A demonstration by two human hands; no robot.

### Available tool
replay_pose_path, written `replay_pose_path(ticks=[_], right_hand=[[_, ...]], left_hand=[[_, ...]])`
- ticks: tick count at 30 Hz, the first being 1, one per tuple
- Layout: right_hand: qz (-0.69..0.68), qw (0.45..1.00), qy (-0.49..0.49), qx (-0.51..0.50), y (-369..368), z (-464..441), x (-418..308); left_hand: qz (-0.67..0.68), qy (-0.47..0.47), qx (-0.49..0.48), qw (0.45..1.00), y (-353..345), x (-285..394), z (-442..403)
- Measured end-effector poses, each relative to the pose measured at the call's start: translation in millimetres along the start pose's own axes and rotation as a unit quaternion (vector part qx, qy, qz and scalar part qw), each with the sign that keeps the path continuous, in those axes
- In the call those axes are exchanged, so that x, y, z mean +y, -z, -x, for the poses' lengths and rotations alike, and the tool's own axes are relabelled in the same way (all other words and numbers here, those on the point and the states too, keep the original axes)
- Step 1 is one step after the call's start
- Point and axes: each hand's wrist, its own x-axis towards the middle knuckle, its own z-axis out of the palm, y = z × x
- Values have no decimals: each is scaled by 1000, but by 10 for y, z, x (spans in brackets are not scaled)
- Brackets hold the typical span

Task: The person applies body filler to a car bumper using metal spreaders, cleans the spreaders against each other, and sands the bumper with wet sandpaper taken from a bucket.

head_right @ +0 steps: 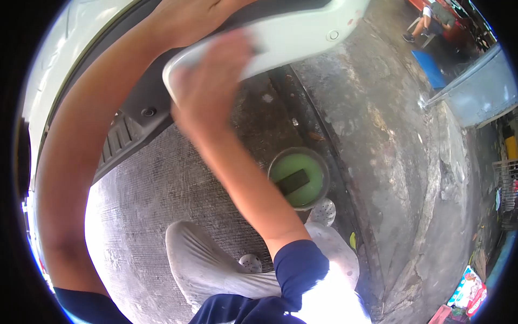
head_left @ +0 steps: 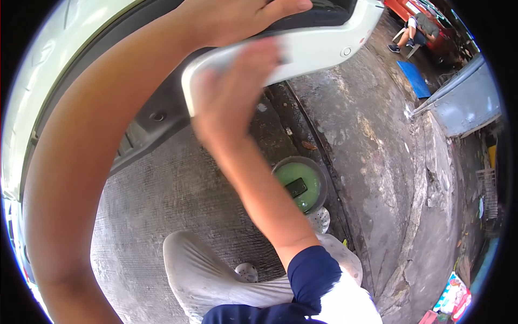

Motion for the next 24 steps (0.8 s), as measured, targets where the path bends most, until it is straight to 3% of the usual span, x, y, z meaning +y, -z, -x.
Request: replay_pose_path(ticks=[2,6,8,10,14,17,18,19,22,24], right_hand=[[5,982,130,-134,-140,551,-266],[67,992,108,1,112,73,289],[17,996,-43,80,322,-382,493],[21,993,-86,84,212,-344,307],[-24,990,102,-99,-165,649,-333],[26,992,98,-73,82,218,98],[96,993,63,-9,175,-18,286],[43,998,-13,50,286,-279,434],[44,989,-30,138,138,-375,342],[24,997,37,63,-64,58,-25]], left_hand=[[30,13,-8,999,42,12,13],[11,11,-16,1000,38,20,-5],[10,10,-19,1000,60,18,-4],[16,13,-23,1000,61,62,-8],[11,11,-21,1000,37,4,10],[13,18,-44,999,131,108,-42],[10,16,-39,999,120,128,-60],[4,18,-36,999,108,132,-51],[3,17,-38,999,86,71,-11],[18,31,-52,998,118,88,-25]])
